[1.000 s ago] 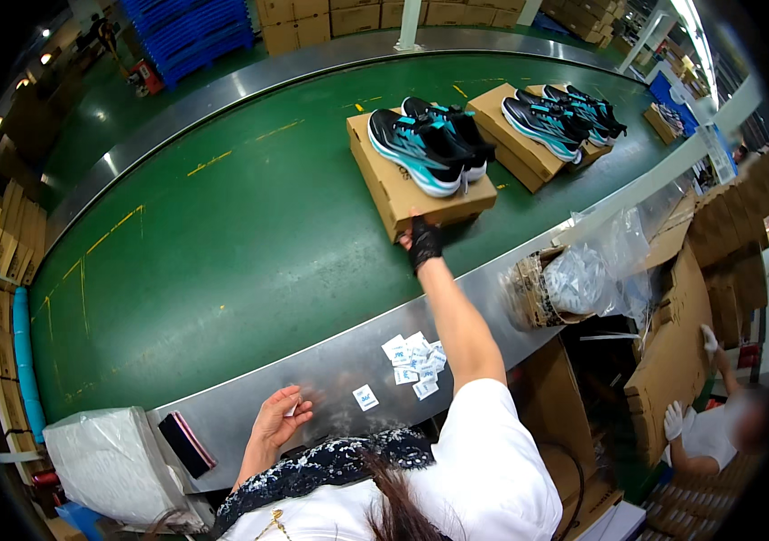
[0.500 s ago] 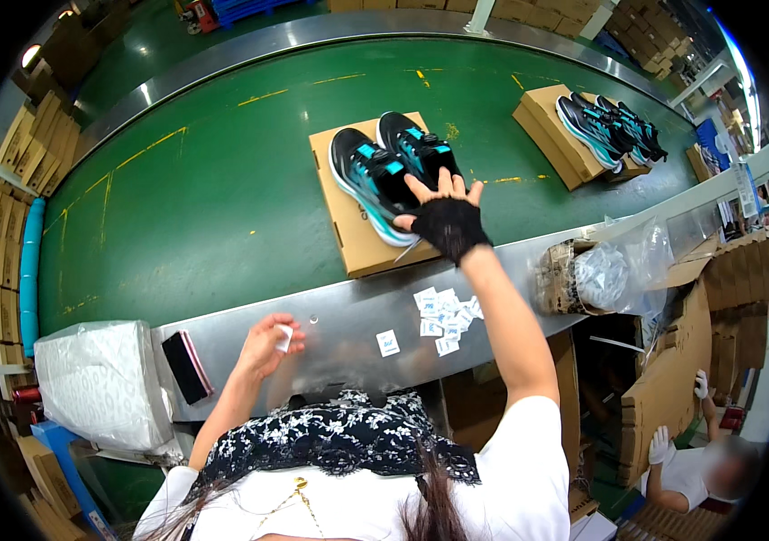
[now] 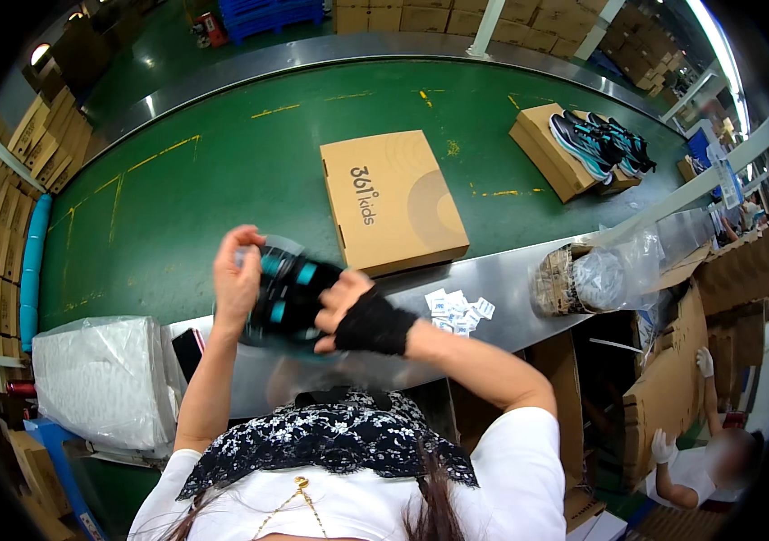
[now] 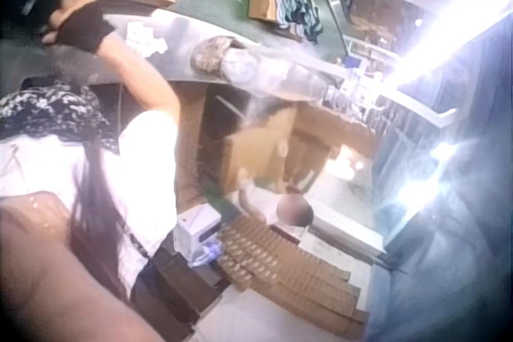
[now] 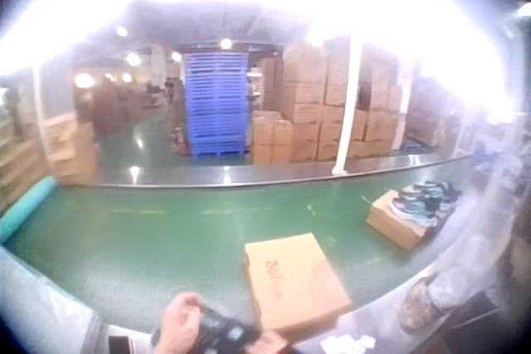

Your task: The person packs pairs of sneakers into cardboard boxes on a conveyor belt. They place tissue paper into the box, insert the shoes, and close the box. The process is repeated for multiple pairs of shoes, including teal and pink models.

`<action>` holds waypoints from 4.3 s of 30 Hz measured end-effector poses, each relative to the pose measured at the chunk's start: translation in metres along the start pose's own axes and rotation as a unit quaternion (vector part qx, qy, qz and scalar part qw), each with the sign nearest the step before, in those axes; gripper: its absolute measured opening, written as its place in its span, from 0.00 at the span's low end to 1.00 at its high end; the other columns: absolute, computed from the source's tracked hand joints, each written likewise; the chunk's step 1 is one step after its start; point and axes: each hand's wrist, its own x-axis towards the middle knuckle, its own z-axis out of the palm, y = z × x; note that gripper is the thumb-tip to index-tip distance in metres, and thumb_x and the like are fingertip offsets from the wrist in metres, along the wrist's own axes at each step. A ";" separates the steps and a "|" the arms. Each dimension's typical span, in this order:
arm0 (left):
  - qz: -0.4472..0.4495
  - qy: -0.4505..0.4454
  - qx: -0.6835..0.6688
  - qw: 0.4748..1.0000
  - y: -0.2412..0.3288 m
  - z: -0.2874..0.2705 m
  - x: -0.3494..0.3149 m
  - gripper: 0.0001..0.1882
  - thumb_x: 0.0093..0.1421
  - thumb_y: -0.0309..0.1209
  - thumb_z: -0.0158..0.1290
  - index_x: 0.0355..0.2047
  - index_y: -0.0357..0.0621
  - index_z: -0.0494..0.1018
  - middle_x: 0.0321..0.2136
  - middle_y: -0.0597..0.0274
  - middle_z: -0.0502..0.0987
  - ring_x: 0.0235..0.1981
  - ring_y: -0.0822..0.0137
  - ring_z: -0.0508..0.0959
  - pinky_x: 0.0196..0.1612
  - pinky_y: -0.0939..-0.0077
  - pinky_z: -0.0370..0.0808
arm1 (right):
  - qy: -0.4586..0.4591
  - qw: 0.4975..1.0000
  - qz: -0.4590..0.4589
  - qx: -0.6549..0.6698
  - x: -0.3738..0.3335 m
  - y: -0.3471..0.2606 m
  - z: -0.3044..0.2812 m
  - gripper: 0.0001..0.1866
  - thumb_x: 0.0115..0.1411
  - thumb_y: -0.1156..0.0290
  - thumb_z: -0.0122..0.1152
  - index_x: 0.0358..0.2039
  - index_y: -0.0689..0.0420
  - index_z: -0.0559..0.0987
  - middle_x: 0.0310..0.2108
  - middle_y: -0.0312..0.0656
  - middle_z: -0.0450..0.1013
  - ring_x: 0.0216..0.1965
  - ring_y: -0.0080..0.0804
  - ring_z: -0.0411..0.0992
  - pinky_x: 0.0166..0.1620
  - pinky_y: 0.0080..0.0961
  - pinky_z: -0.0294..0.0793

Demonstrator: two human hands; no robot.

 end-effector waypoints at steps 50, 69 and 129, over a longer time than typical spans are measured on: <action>-0.423 0.181 0.568 0.683 -0.122 -0.359 -0.196 0.15 0.56 0.43 0.43 0.37 0.47 0.68 0.40 0.54 0.68 0.41 0.56 0.67 0.44 0.58 0.62 | 0.283 0.357 0.692 0.560 -0.194 0.033 0.156 0.15 0.53 0.64 0.52 0.38 0.58 0.71 0.36 0.43 0.72 0.36 0.34 0.71 0.35 0.26 0.72; -0.098 -0.064 -0.125 0.985 0.077 0.008 0.012 0.12 0.56 0.31 0.47 0.37 0.35 0.63 0.33 0.54 0.67 0.35 0.68 0.68 0.36 0.76 0.68 | 0.181 0.700 0.363 0.588 0.045 0.031 0.030 0.34 0.46 0.73 0.62 0.51 0.57 0.55 0.44 0.44 0.61 0.30 0.24 0.68 0.32 0.18 0.67; -0.497 -0.078 -0.282 0.817 -0.178 -0.089 0.028 0.19 0.44 0.36 0.58 0.36 0.42 0.71 0.31 0.61 0.74 0.34 0.67 0.73 0.39 0.64 0.70 | 0.411 0.602 0.526 0.438 0.065 0.063 -0.026 0.16 0.53 0.55 0.54 0.17 0.53 0.71 0.10 0.25 0.56 0.12 0.14 0.53 0.17 0.14 0.51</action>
